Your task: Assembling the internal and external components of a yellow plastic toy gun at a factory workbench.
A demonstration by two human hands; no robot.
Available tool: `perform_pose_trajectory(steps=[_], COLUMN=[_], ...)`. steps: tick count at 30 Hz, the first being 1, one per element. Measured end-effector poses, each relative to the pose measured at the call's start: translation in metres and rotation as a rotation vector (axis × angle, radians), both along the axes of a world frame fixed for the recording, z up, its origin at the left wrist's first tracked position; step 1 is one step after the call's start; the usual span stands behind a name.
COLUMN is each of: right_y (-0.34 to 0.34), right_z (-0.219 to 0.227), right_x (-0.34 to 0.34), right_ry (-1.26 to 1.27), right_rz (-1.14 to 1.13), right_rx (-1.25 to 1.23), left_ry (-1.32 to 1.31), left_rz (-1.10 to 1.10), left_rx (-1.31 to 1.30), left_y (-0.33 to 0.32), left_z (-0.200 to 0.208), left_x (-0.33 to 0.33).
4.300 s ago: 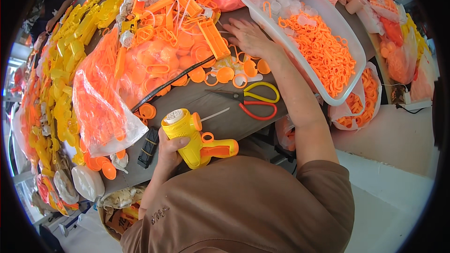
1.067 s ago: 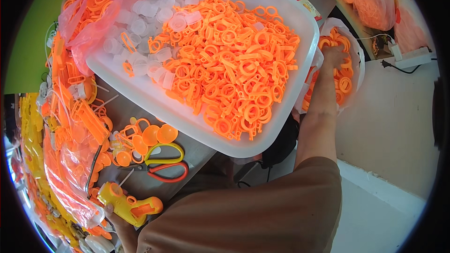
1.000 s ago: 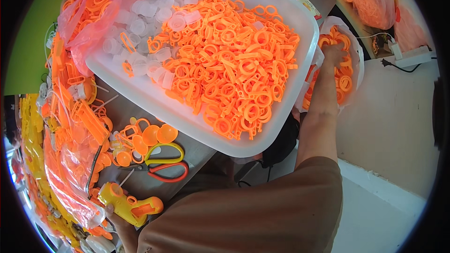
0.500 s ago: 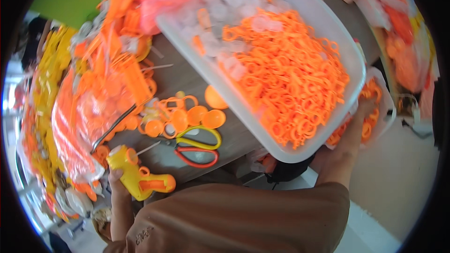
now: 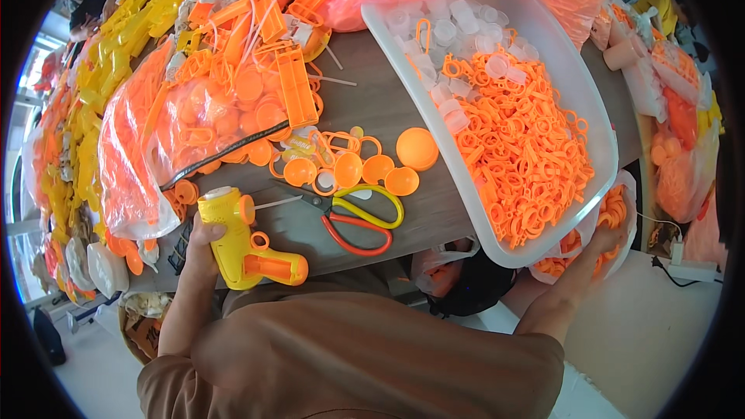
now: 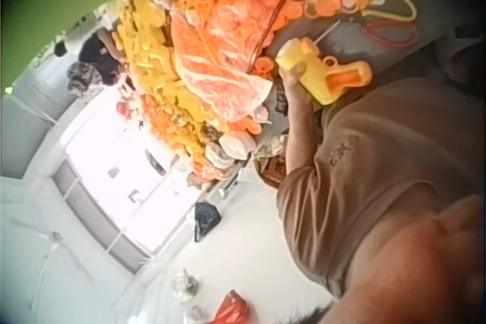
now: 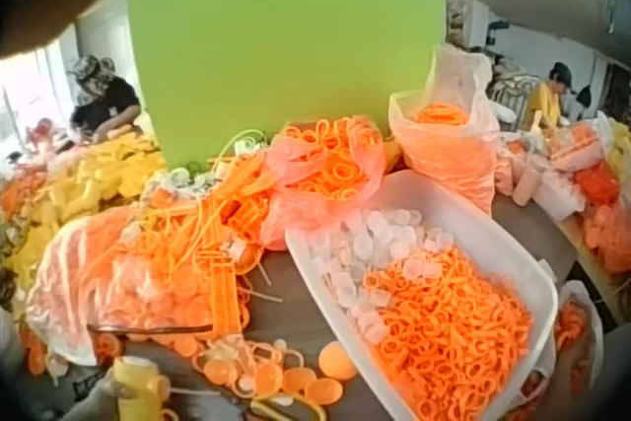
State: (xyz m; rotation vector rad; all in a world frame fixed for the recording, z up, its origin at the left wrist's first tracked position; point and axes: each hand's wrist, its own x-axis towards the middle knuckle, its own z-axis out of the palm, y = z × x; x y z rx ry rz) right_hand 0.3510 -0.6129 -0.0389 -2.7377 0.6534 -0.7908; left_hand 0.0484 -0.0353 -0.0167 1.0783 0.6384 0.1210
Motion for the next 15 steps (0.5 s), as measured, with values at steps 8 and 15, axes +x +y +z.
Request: perform_pose_trajectory(steps=[8, 15], right_y=[-0.145, -0.057], right_z=[-0.069, -0.002], right_x=[-0.003, -0.026], right_ry=[-0.211, -0.180], right_rz=[0.261, 0.350], right_rx=[0.441, 0.804], left_ry=[-0.037, -0.095], left_rz=[-0.050, -0.040], left_rx=[0.004, -0.051], left_y=[-0.001, 0.003], left_z=[0.002, -0.006], left_x=[0.001, -0.003])
